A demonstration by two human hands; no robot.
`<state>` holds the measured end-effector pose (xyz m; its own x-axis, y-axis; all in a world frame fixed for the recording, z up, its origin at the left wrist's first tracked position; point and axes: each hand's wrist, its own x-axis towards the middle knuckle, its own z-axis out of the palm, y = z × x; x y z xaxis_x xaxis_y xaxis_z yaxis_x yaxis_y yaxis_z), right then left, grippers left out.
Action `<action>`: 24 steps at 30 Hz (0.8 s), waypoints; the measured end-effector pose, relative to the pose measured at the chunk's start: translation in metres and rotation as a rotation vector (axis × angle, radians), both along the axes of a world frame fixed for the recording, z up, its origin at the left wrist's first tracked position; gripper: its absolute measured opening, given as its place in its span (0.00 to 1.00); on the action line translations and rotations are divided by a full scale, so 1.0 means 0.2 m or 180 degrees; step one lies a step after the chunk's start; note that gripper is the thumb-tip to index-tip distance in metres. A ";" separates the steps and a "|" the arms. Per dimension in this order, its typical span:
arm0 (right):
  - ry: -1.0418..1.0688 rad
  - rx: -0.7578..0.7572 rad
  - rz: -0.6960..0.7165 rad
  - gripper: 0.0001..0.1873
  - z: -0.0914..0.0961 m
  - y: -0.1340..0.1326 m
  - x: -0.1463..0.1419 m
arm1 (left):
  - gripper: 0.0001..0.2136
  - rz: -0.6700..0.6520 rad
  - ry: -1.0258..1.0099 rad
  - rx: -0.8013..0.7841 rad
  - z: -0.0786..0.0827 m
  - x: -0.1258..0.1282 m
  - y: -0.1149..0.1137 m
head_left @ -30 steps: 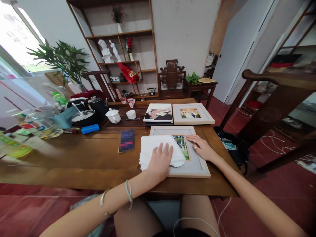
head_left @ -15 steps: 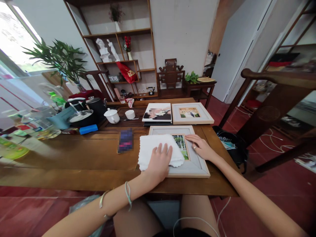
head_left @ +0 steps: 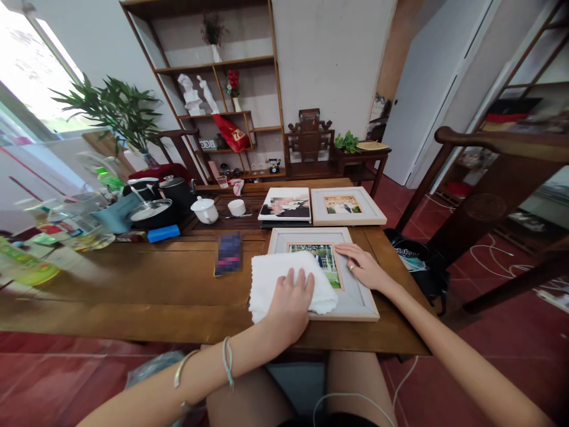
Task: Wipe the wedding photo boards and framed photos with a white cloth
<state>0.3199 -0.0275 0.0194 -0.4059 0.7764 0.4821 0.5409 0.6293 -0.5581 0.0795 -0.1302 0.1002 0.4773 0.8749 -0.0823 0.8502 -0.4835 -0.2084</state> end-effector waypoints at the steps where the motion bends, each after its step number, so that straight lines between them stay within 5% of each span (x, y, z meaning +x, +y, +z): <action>1: -0.0002 0.0001 0.0004 0.30 0.00 0.00 0.00 | 0.31 -0.0006 0.0008 0.0002 -0.01 0.00 0.02; 15: 0.0042 0.0000 0.0021 0.28 -0.01 0.00 0.01 | 0.32 -0.0243 -0.0193 0.0259 -0.11 -0.02 0.26; 24: -0.0011 0.0026 0.0062 0.28 0.00 0.01 0.01 | 0.30 -0.0179 -0.0057 -0.0002 -0.02 0.03 0.14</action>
